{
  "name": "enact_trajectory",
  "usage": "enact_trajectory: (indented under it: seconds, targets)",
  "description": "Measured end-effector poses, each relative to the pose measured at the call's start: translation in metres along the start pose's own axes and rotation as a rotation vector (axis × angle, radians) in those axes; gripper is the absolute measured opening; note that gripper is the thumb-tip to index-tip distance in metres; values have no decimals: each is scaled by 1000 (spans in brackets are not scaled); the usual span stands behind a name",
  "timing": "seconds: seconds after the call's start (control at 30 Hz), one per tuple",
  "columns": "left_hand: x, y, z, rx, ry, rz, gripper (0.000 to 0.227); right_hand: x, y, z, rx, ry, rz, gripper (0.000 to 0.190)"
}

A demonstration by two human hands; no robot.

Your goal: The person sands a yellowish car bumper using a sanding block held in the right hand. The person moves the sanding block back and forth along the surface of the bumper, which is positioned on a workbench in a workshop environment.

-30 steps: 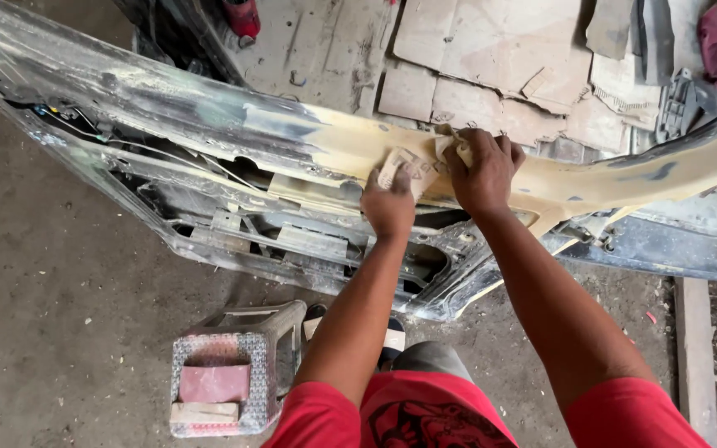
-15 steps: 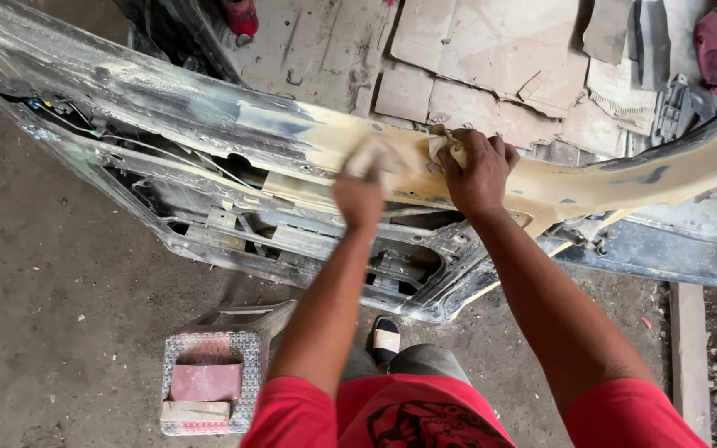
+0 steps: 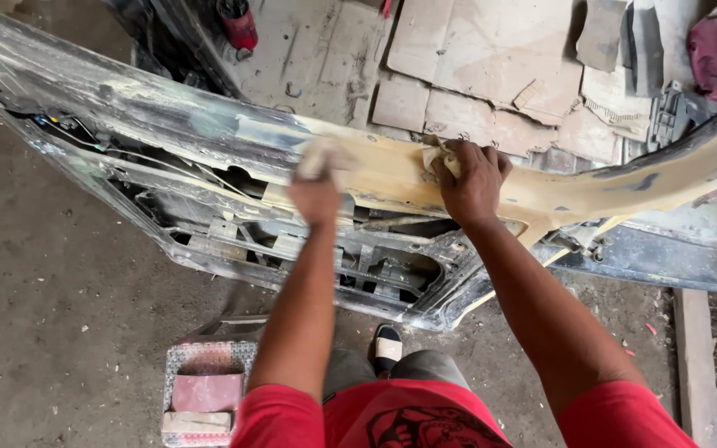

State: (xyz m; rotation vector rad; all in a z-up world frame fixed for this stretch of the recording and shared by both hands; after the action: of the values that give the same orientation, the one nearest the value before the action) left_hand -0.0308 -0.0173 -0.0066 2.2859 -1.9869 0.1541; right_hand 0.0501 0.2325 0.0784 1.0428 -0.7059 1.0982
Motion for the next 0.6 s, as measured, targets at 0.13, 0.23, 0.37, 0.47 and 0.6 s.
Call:
enact_trajectory:
  seconds: [0.13, 0.23, 0.37, 0.47, 0.6]
  targets:
    - [7, -6, -20, 214, 259, -267, 51, -3, 3, 7, -38, -2, 42, 33]
    - [-58, -52, -20, 308, 87, -20, 58, -4, 6, 13, -79, -19, 55, 31]
    - [-46, -36, -4, 5, 6, 49, 46, -4, 4, 6, -69, 10, 52, 31]
    - [10, 6, 6, 84, 64, -67, 50, -4, 8, 4, -65, 8, 59, 33]
    - [-14, -9, -6, 154, -18, -140, 60, -6, 8, 9, -89, -40, 59, 33]
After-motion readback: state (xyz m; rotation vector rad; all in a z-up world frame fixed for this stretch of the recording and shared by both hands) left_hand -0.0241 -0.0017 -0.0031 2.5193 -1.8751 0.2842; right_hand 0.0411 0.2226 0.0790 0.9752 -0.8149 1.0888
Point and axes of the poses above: each hand's wrist, its own y-axis towards the middle knuckle, its own x-axis out of the back of the hand, z = x × y, the point moved 2 cm from there along y, towards the middle knuckle, and after that the axes turned 11 degrees about z, right-handed, at the moved point
